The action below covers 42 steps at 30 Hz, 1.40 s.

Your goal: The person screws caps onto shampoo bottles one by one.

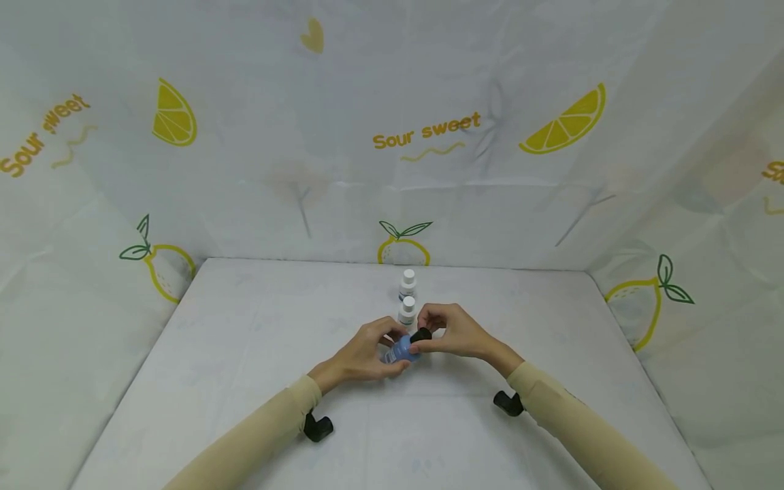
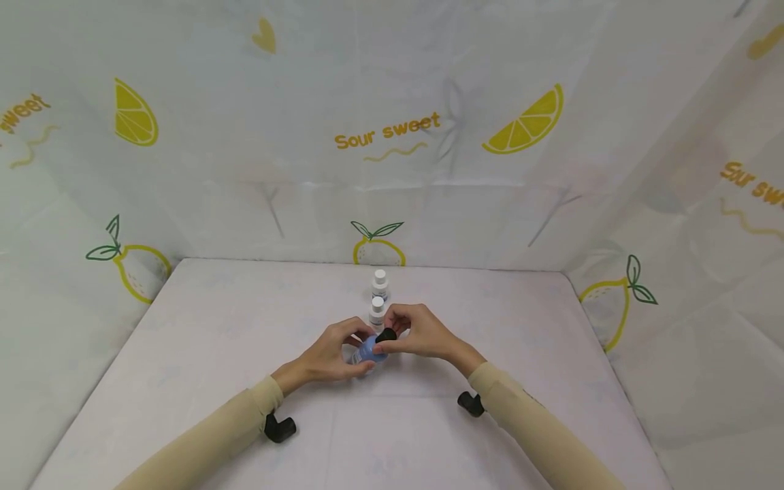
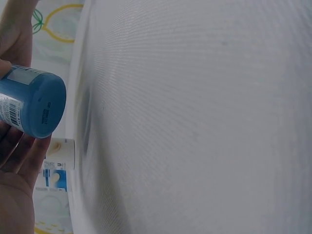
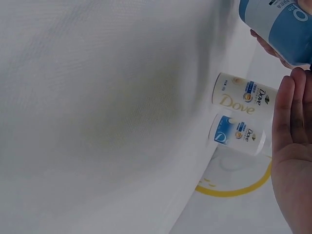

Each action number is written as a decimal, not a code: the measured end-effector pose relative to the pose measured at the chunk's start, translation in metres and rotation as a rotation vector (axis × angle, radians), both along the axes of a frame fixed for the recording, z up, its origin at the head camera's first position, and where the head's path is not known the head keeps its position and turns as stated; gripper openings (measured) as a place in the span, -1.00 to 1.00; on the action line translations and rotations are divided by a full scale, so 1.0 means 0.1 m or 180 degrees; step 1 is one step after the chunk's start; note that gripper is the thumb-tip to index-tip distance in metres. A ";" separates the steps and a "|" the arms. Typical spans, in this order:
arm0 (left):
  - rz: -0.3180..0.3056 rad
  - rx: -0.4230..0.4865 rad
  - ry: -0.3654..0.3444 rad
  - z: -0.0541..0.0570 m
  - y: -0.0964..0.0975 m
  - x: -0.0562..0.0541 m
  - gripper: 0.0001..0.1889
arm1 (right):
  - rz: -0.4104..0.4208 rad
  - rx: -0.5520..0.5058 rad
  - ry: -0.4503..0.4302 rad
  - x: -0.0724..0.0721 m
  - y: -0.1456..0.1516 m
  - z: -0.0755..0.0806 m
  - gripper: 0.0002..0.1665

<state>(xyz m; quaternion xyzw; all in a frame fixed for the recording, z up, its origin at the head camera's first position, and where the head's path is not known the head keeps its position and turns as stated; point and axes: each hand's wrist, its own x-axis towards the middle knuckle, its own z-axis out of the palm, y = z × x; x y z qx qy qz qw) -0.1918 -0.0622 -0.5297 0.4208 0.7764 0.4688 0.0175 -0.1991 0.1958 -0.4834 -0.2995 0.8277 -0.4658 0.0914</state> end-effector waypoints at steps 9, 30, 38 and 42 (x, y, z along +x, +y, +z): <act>0.0031 -0.0015 -0.0028 -0.01 -0.01 0.01 -0.55 | 0.0037 -0.0010 0.0002 0.00 0.01 -0.01 -0.61; 0.0014 -0.0028 -0.0067 0.00 -0.01 -0.01 -0.52 | 0.0956 -0.0334 -0.0206 -0.08 0.18 0.08 -0.47; -0.0027 -0.0028 -0.0124 -0.01 -0.01 0.00 -0.48 | 0.1080 -0.0371 -0.0219 -0.11 0.20 0.12 -0.57; -0.0021 -0.0042 -0.0124 -0.02 -0.01 0.00 -0.49 | 0.1035 -0.0345 -0.0280 -0.12 0.19 0.12 -0.56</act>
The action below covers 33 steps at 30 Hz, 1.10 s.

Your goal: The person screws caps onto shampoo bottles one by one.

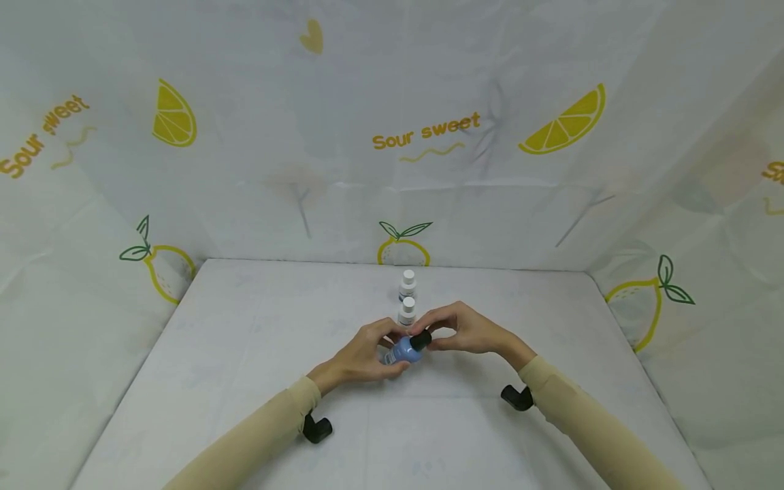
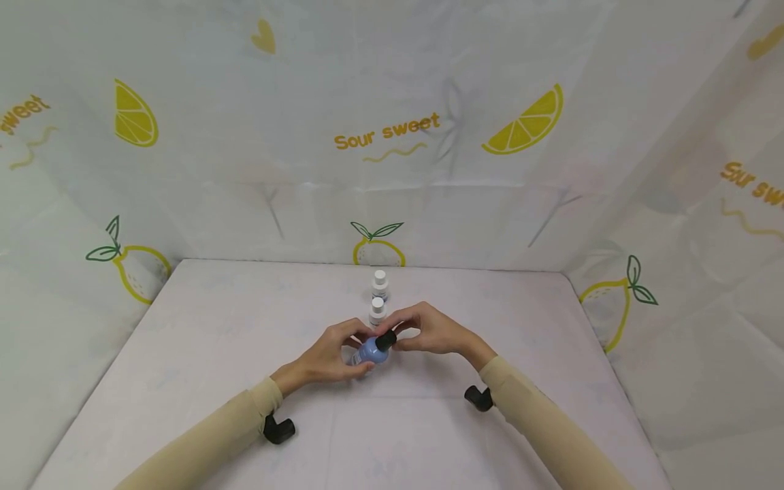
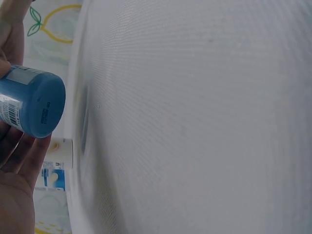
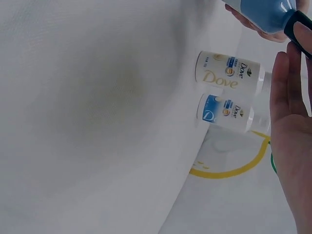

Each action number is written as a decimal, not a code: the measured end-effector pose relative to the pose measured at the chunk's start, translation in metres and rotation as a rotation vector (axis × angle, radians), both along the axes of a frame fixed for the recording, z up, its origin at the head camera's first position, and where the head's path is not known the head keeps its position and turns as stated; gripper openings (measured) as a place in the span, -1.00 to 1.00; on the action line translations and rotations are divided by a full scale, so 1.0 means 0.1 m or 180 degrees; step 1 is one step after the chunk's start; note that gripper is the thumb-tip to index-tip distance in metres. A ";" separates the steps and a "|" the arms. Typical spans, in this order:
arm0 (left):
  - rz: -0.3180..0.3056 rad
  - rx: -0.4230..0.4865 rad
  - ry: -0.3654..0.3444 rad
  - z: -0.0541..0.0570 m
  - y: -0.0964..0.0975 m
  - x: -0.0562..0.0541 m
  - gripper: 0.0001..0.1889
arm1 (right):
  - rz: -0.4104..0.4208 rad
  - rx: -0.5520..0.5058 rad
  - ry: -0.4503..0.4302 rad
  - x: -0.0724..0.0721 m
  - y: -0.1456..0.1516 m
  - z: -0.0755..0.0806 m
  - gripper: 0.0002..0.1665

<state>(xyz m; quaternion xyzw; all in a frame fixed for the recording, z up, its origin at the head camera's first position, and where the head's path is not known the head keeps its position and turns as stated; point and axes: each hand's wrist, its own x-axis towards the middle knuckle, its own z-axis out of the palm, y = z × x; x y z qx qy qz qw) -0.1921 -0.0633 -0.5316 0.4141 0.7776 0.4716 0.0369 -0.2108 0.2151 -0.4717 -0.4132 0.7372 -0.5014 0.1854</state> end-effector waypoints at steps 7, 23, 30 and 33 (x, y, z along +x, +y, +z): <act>0.0041 0.0017 0.0068 -0.01 -0.01 0.00 -0.52 | -0.0218 0.0129 -0.0026 0.03 -0.03 0.01 -0.51; 0.0037 0.0037 0.0083 -0.01 0.00 0.01 -0.54 | -0.0568 0.0331 0.0045 0.06 -0.05 -0.04 -0.57; 0.0084 0.0021 0.0088 -0.01 0.01 0.01 -0.54 | -0.0740 0.0414 0.0115 0.07 -0.07 -0.04 -0.61; 0.0085 0.0019 0.0072 -0.01 0.01 0.01 -0.54 | -0.0763 0.0407 0.0116 0.08 -0.08 -0.04 -0.63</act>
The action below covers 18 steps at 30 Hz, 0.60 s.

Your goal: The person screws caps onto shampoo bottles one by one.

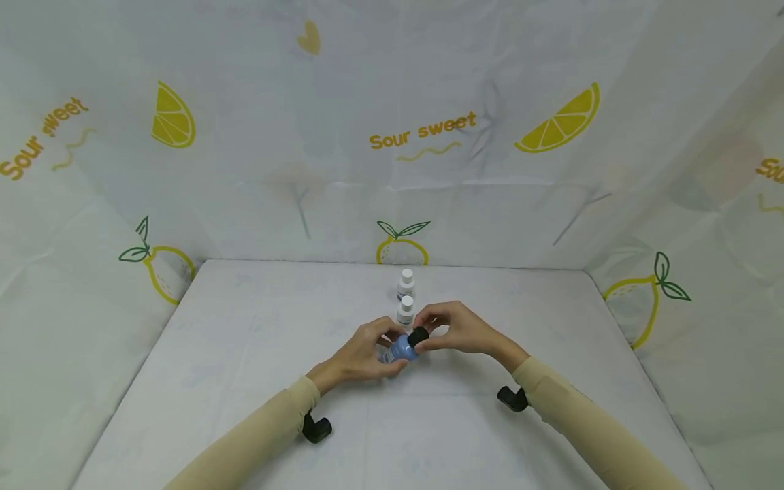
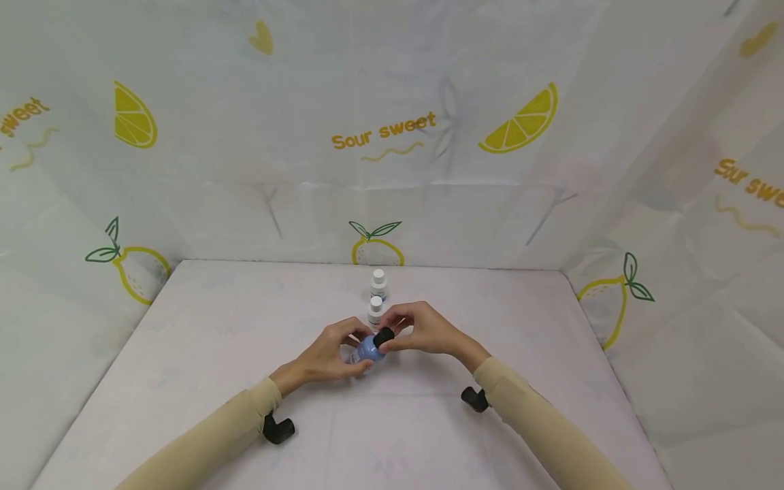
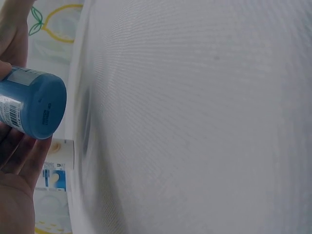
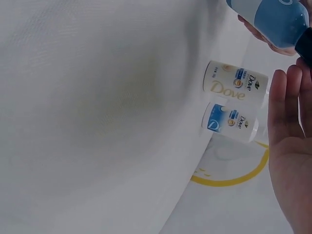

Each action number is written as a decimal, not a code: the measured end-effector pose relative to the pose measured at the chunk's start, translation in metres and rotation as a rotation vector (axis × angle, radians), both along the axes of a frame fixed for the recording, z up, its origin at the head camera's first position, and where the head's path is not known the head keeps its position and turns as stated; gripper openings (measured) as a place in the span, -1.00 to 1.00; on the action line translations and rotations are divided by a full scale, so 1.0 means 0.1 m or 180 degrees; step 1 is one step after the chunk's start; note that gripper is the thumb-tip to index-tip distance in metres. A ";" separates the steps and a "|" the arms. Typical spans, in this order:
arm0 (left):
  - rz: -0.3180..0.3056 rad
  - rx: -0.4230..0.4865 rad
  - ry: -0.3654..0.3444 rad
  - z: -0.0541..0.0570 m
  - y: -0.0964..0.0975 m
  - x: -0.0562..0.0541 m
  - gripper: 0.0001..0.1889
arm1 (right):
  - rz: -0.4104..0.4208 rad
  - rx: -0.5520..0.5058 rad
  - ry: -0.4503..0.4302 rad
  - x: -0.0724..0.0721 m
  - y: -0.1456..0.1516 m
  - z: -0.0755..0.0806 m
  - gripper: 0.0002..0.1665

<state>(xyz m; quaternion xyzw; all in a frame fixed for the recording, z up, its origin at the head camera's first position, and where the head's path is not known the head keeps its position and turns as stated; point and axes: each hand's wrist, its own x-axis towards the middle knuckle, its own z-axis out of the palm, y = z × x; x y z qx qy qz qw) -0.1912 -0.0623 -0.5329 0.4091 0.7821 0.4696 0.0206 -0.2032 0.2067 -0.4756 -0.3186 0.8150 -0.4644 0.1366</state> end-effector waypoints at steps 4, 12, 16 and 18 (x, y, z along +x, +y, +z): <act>-0.0004 0.0005 0.0004 0.00 0.00 0.00 -0.54 | 0.0009 -0.0015 0.0033 0.00 -0.02 0.00 -0.65; -0.0006 0.0012 0.0025 0.00 0.00 0.00 -0.54 | -0.0028 0.0019 0.0112 -0.01 -0.05 0.01 -0.65; -0.0002 0.0030 0.0031 0.01 0.01 0.01 -0.55 | -0.0058 0.0001 0.0151 0.00 -0.06 0.00 -0.66; -0.0003 0.0028 0.0041 0.01 0.01 0.01 -0.55 | -0.0069 0.0012 0.0178 0.01 -0.07 -0.01 -0.67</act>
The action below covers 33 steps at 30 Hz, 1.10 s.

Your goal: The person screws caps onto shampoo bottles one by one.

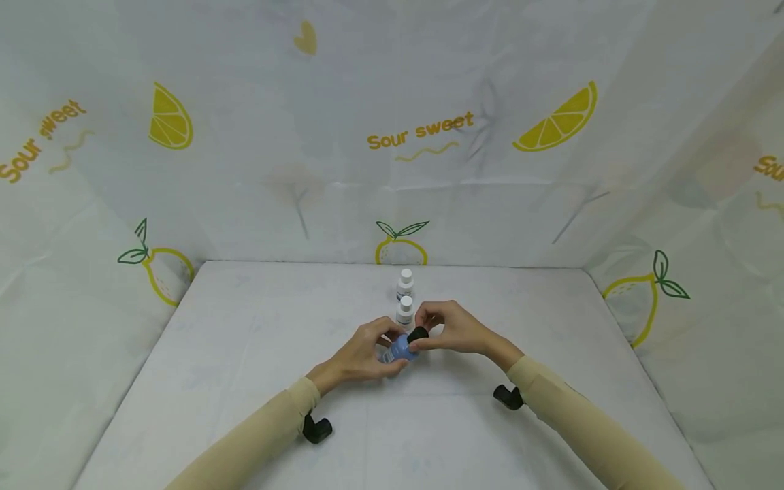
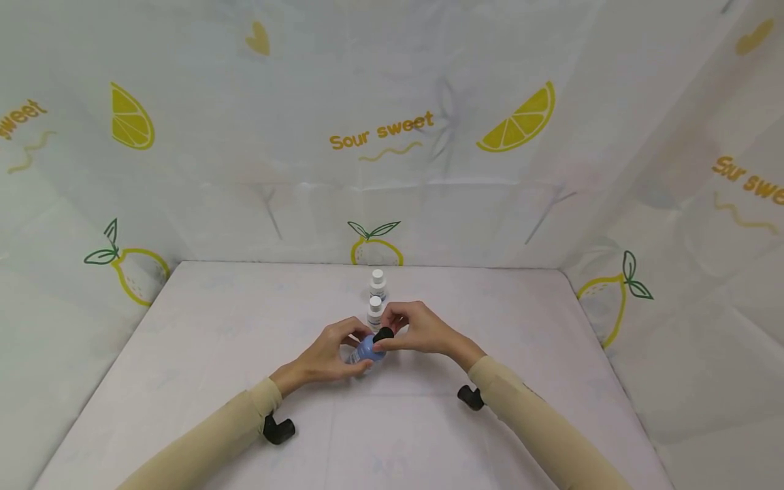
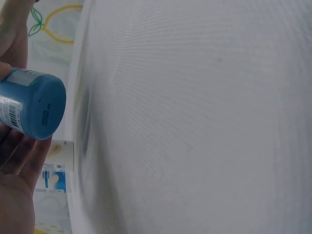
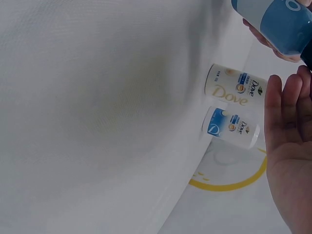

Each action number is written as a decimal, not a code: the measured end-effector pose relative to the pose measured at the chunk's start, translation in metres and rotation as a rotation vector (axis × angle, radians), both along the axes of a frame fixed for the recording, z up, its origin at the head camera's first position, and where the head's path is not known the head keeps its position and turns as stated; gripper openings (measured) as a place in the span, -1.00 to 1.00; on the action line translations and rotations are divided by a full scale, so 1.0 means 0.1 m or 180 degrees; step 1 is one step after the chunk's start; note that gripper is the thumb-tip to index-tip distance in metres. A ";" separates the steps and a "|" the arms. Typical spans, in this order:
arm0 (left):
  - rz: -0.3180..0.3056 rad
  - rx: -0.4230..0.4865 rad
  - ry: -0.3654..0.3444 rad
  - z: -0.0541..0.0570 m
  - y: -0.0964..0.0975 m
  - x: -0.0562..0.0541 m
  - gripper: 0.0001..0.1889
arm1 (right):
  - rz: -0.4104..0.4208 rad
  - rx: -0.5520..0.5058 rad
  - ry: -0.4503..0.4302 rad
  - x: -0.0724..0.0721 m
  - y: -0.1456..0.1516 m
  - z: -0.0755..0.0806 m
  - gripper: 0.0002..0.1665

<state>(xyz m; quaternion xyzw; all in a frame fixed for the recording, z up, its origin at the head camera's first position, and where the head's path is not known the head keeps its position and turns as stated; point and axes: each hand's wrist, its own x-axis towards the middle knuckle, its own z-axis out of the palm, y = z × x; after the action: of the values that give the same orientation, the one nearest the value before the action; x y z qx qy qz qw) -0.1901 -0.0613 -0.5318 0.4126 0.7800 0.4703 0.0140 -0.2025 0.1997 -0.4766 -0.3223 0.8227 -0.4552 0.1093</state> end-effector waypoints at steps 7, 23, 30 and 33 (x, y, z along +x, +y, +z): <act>0.0023 -0.0041 -0.0005 -0.01 0.00 0.01 -0.54 | -0.0034 0.0086 0.0030 0.01 -0.03 0.01 -0.64; -0.0002 -0.0007 0.0006 -0.05 -0.02 0.00 -0.55 | -0.0055 0.0148 0.0120 0.02 -0.05 0.01 -0.65; -0.0030 0.0015 -0.0037 -0.05 -0.02 0.00 -0.55 | -0.0040 0.0177 0.0133 0.03 -0.03 0.01 -0.64; -0.0035 0.0021 -0.0036 -0.04 -0.02 0.00 -0.55 | -0.0023 0.0191 0.0125 0.03 -0.02 0.01 -0.63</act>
<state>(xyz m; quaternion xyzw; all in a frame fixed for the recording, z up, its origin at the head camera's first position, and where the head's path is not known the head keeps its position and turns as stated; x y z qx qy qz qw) -0.1899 -0.0633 -0.5361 0.4142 0.7760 0.4752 0.0196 -0.1999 0.1977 -0.4753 -0.3247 0.8392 -0.4244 0.1011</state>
